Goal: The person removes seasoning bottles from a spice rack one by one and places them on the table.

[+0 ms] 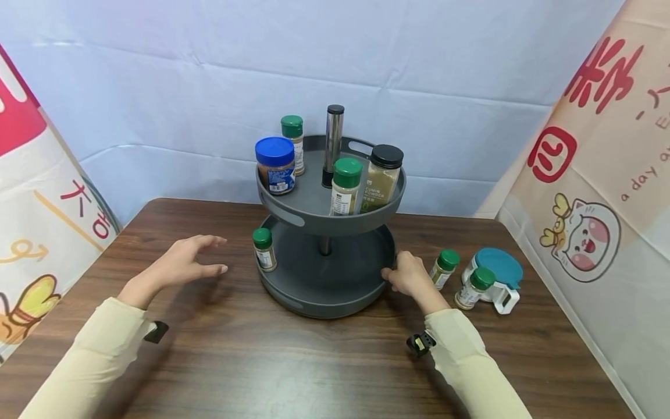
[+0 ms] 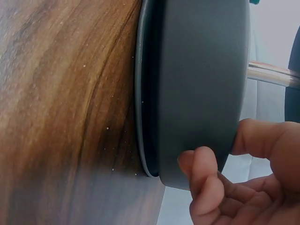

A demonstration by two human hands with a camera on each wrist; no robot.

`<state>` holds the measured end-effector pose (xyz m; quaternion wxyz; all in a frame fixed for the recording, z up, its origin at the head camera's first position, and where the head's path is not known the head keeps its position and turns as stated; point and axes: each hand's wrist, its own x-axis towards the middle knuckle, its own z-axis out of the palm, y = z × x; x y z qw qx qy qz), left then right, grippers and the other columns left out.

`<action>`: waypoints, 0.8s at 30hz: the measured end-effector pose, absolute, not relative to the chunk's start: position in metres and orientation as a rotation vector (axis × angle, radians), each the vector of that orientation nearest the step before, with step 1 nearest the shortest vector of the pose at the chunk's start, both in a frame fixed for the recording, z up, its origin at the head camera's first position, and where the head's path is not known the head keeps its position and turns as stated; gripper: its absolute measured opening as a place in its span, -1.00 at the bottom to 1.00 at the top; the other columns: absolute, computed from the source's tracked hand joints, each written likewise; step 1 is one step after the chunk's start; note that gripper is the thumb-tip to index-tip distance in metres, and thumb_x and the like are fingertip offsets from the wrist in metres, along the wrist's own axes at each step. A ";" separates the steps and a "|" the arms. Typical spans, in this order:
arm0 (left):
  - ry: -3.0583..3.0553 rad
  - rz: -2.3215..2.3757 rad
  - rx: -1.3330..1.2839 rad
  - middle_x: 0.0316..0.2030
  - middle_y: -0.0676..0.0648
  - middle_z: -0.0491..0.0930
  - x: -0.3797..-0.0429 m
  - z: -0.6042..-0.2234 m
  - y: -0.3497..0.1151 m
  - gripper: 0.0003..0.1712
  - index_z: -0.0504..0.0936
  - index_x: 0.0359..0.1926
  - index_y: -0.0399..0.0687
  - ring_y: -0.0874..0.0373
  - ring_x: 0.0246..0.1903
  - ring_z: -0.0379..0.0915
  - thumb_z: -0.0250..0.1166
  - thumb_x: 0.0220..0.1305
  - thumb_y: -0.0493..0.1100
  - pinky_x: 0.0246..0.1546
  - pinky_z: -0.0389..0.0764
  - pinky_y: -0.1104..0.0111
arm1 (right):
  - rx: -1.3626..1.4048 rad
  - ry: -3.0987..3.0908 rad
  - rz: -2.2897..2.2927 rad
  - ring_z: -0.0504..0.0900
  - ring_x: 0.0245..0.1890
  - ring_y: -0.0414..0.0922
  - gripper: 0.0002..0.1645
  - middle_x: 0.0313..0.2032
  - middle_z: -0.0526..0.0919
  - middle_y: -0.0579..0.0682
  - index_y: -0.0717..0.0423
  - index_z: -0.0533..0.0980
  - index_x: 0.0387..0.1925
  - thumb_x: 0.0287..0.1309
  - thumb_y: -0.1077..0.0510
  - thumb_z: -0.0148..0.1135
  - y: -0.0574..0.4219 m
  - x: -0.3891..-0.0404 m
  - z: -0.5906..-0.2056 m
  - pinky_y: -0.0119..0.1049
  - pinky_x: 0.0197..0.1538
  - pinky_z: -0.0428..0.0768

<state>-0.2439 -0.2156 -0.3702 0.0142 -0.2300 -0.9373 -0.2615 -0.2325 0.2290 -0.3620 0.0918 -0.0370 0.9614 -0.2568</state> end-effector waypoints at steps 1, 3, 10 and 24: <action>-2.917 -0.819 -0.712 0.04 -0.27 0.47 -0.244 -0.370 -0.215 -0.29 0.40 0.14 -0.20 -0.09 0.02 0.34 0.33 0.02 0.07 -0.03 0.41 -0.06 | -0.111 2.856 -0.764 0.57 -0.57 -0.03 -0.37 -0.66 0.55 0.01 0.50 0.22 0.14 0.17 0.12 0.07 0.229 -0.232 -0.362 -0.11 -0.37 0.52; -2.915 -0.832 -0.704 0.05 -0.27 0.46 -0.244 -0.370 -0.214 -0.29 0.39 0.14 -0.19 -0.09 0.02 0.34 0.34 0.02 0.07 -0.03 0.41 -0.06 | -0.110 2.856 -0.768 0.57 -0.57 -0.03 -0.38 -0.67 0.55 0.02 0.50 0.23 0.13 0.17 0.13 0.07 0.228 -0.233 -0.362 -0.12 -0.38 0.51; -2.881 -0.880 -0.703 0.03 -0.27 0.48 -0.244 -0.368 -0.206 -0.27 0.40 0.14 -0.18 -0.08 0.01 0.36 0.35 0.00 0.09 -0.03 0.41 -0.06 | -0.093 2.845 -0.778 0.58 -0.56 -0.03 -0.41 -0.65 0.54 0.03 0.50 0.27 0.08 0.16 0.13 0.08 0.229 -0.233 -0.362 -0.13 -0.41 0.53; -2.816 -0.983 -0.726 0.04 -0.25 0.44 -0.248 -0.364 -0.181 -0.29 0.39 0.14 -0.16 -0.03 0.01 0.35 0.35 0.00 0.05 -0.05 0.44 -0.01 | -0.064 2.847 -0.768 0.56 -0.59 -0.03 -0.63 -0.66 0.54 0.04 0.38 0.41 -0.15 0.14 0.13 0.08 0.228 -0.234 -0.363 -0.18 -0.47 0.48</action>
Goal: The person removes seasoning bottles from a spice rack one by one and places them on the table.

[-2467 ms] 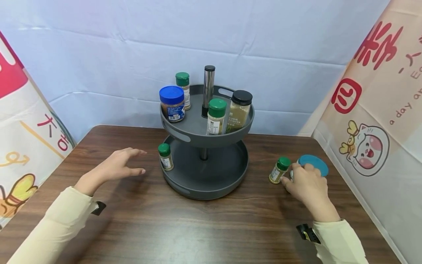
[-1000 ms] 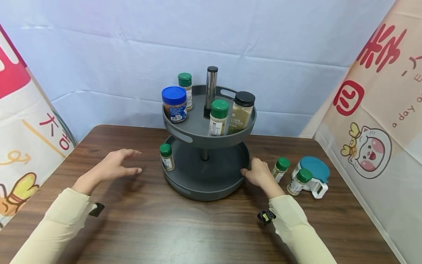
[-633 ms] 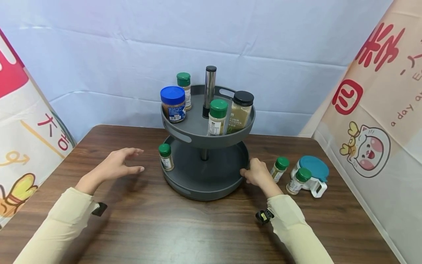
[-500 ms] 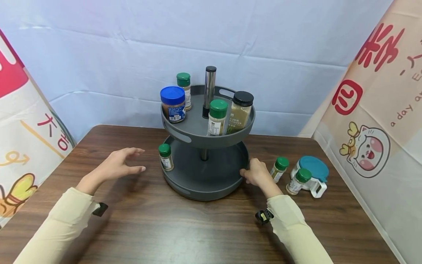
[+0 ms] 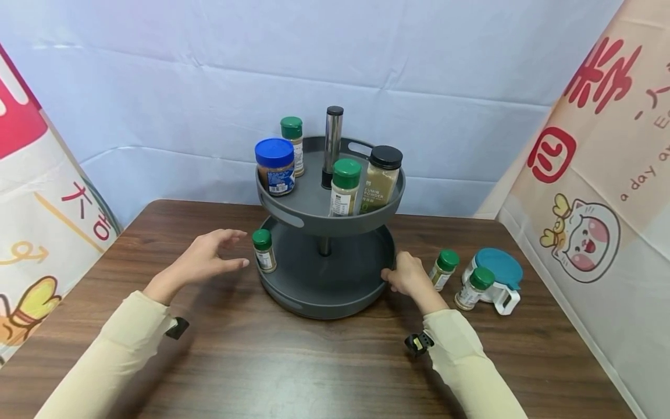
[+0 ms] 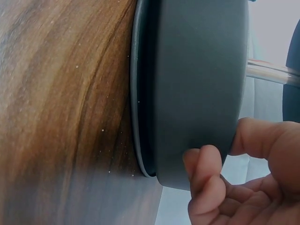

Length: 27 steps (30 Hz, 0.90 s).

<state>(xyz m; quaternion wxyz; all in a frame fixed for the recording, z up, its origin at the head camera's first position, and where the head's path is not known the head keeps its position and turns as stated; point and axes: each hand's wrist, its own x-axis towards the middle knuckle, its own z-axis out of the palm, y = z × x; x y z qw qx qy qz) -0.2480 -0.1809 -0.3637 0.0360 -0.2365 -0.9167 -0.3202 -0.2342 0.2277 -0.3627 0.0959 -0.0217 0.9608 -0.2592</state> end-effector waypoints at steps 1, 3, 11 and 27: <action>-2.814 -0.988 -0.724 0.04 -0.24 0.44 -0.249 -0.363 -0.179 -0.30 0.39 0.14 -0.15 -0.02 0.01 0.34 0.35 0.00 0.06 -0.05 0.44 -0.01 | -0.059 2.845 -0.771 0.55 -0.59 -0.03 -0.64 -0.66 0.54 0.04 0.38 0.41 -0.16 0.14 0.13 0.07 0.228 -0.234 -0.363 -0.18 -0.47 0.48; -2.808 -0.987 -0.719 0.03 -0.23 0.45 -0.250 -0.362 -0.176 -0.30 0.40 0.14 -0.14 -0.02 0.00 0.35 0.35 0.00 0.06 -0.05 0.45 0.00 | -0.050 2.842 -0.774 0.55 -0.60 -0.04 -0.65 -0.66 0.54 0.04 0.38 0.41 -0.17 0.14 0.14 0.06 0.227 -0.234 -0.363 -0.19 -0.47 0.48; -2.781 -1.009 -0.728 0.01 -0.21 0.46 -0.253 -0.356 -0.164 -0.31 0.40 0.13 -0.15 -0.02 -0.03 0.36 0.37 -0.01 0.03 -0.07 0.46 0.01 | -0.026 2.845 -0.775 0.50 -0.64 -0.10 -0.72 -0.69 0.55 0.04 0.34 0.41 -0.25 0.12 0.15 0.04 0.226 -0.234 -0.363 -0.21 -0.49 0.46; -2.763 -1.068 -0.784 -0.09 -0.14 0.48 -0.262 -0.355 -0.147 -0.30 0.38 0.15 -0.16 0.08 -0.15 0.40 0.39 -0.04 -0.09 -0.18 0.54 0.10 | -0.031 2.855 -0.768 0.51 -0.64 -0.09 -0.68 -0.70 0.55 0.04 0.38 0.41 -0.21 0.12 0.16 0.05 0.225 -0.235 -0.364 -0.22 -0.50 0.48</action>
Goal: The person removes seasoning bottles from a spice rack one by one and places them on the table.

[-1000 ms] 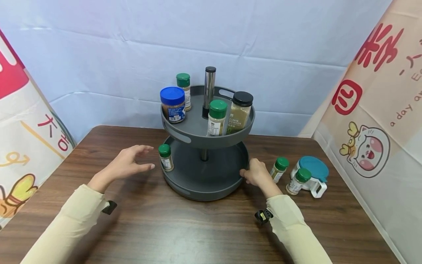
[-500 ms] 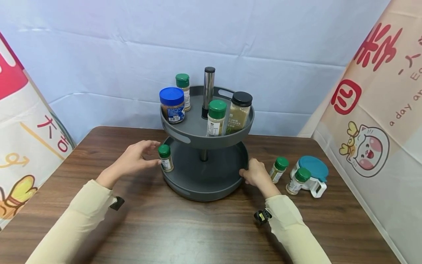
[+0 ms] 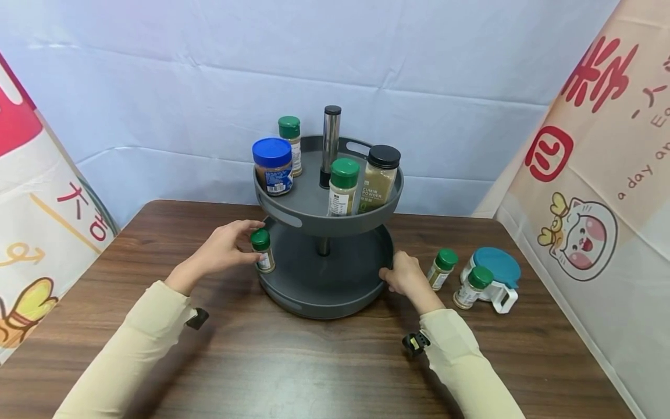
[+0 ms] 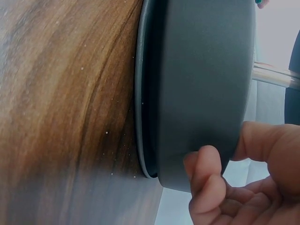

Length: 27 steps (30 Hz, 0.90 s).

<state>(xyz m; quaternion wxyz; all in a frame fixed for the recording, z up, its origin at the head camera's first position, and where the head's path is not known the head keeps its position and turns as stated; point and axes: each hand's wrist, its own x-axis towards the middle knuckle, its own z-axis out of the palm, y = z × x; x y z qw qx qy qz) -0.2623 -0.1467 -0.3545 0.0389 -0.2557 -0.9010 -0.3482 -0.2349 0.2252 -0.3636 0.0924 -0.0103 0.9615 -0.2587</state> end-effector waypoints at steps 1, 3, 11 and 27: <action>-2.754 -1.070 -0.794 -0.11 -0.14 0.48 -0.263 -0.355 -0.145 -0.33 0.39 0.14 -0.16 0.09 -0.18 0.41 0.39 -0.03 -0.11 -0.23 0.56 0.13 | -0.035 2.858 -0.768 0.51 -0.65 -0.10 -0.68 -0.70 0.55 0.04 0.38 0.41 -0.21 0.12 0.16 0.05 0.225 -0.235 -0.364 -0.21 -0.50 0.48; -2.740 -1.072 -0.807 -0.13 -0.14 0.48 -0.263 -0.355 -0.143 -0.39 0.41 0.11 -0.17 0.11 -0.24 0.43 0.36 -0.01 -0.17 -0.30 0.59 0.18 | -0.046 2.864 -0.768 0.51 -0.66 -0.10 -0.69 -0.71 0.55 0.05 0.39 0.41 -0.21 0.12 0.17 0.05 0.225 -0.235 -0.364 -0.21 -0.50 0.48; -2.734 -1.071 -0.808 -0.16 -0.15 0.53 -0.266 -0.356 -0.138 -0.51 0.44 0.05 -0.20 0.11 -0.33 0.47 0.32 0.05 -0.25 -0.37 0.61 0.23 | -0.040 2.865 -0.780 0.53 -0.64 -0.06 -0.70 -0.71 0.54 0.05 0.39 0.40 -0.22 0.12 0.18 0.05 0.224 -0.234 -0.364 -0.18 -0.48 0.51; -2.712 -1.054 -0.806 -0.21 -0.12 0.53 -0.265 -0.354 -0.139 -0.55 0.47 0.00 -0.19 0.15 -0.35 0.47 0.32 0.04 -0.24 -0.36 0.62 0.23 | -0.025 2.850 -0.820 0.59 -0.61 -0.06 -0.70 -0.64 0.55 0.08 0.39 0.40 -0.21 0.14 0.19 0.06 0.225 -0.234 -0.365 -0.20 -0.48 0.57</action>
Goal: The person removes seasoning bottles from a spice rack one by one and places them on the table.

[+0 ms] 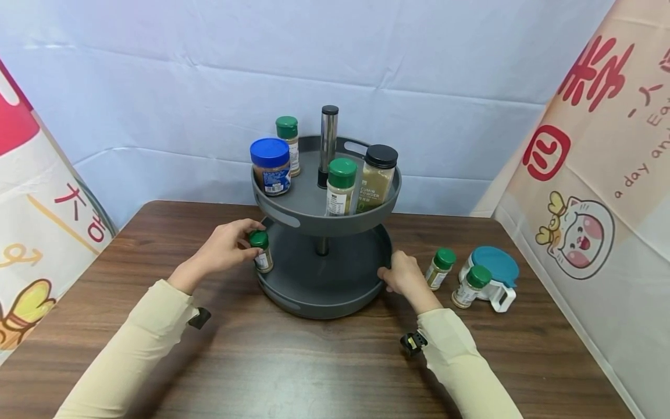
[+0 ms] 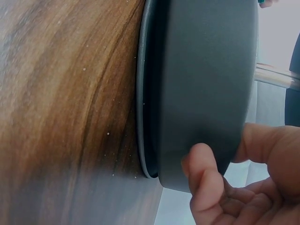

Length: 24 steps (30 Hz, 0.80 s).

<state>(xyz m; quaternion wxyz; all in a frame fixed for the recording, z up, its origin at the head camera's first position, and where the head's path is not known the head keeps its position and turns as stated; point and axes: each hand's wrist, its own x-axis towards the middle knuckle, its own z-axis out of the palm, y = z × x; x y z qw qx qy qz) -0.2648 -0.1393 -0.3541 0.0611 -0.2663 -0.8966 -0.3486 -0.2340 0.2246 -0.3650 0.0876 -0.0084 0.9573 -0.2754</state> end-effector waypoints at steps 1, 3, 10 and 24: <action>-2.710 -1.052 -0.803 -0.21 -0.11 0.53 -0.265 -0.353 -0.139 -0.56 0.47 -0.01 -0.18 0.15 -0.35 0.47 0.32 0.05 -0.24 -0.36 0.62 0.23 | -0.027 2.851 -0.823 0.59 -0.61 -0.06 -0.71 -0.64 0.55 0.08 0.39 0.40 -0.21 0.14 0.19 0.06 0.224 -0.234 -0.365 -0.20 -0.48 0.57; -2.702 -1.044 -0.800 -0.22 -0.09 0.52 -0.265 -0.351 -0.140 -0.56 0.47 -0.01 -0.16 0.16 -0.35 0.46 0.32 0.05 -0.22 -0.36 0.62 0.24 | -0.029 2.852 -0.826 0.59 -0.61 -0.06 -0.70 -0.63 0.55 0.08 0.39 0.40 -0.21 0.14 0.19 0.06 0.224 -0.234 -0.365 -0.20 -0.48 0.57; -2.666 -0.992 -0.797 -0.26 -0.08 0.50 -0.266 -0.340 -0.138 -0.54 0.48 -0.01 -0.16 0.14 -0.37 0.43 0.34 0.02 -0.18 -0.40 0.59 0.25 | -0.032 2.858 -0.831 0.58 -0.61 -0.06 -0.68 -0.62 0.54 0.09 0.41 0.39 -0.17 0.14 0.20 0.06 0.225 -0.233 -0.366 -0.19 -0.47 0.57; -2.635 -0.988 -0.799 -0.30 -0.05 0.50 -0.264 -0.335 -0.137 -0.53 0.50 -0.03 -0.14 0.08 -0.40 0.44 0.36 -0.01 -0.14 -0.46 0.54 0.26 | -0.030 2.868 -0.795 0.57 -0.63 -0.05 -0.73 -0.72 0.55 0.05 0.38 0.41 -0.26 0.14 0.18 0.06 0.225 -0.235 -0.367 -0.20 -0.51 0.53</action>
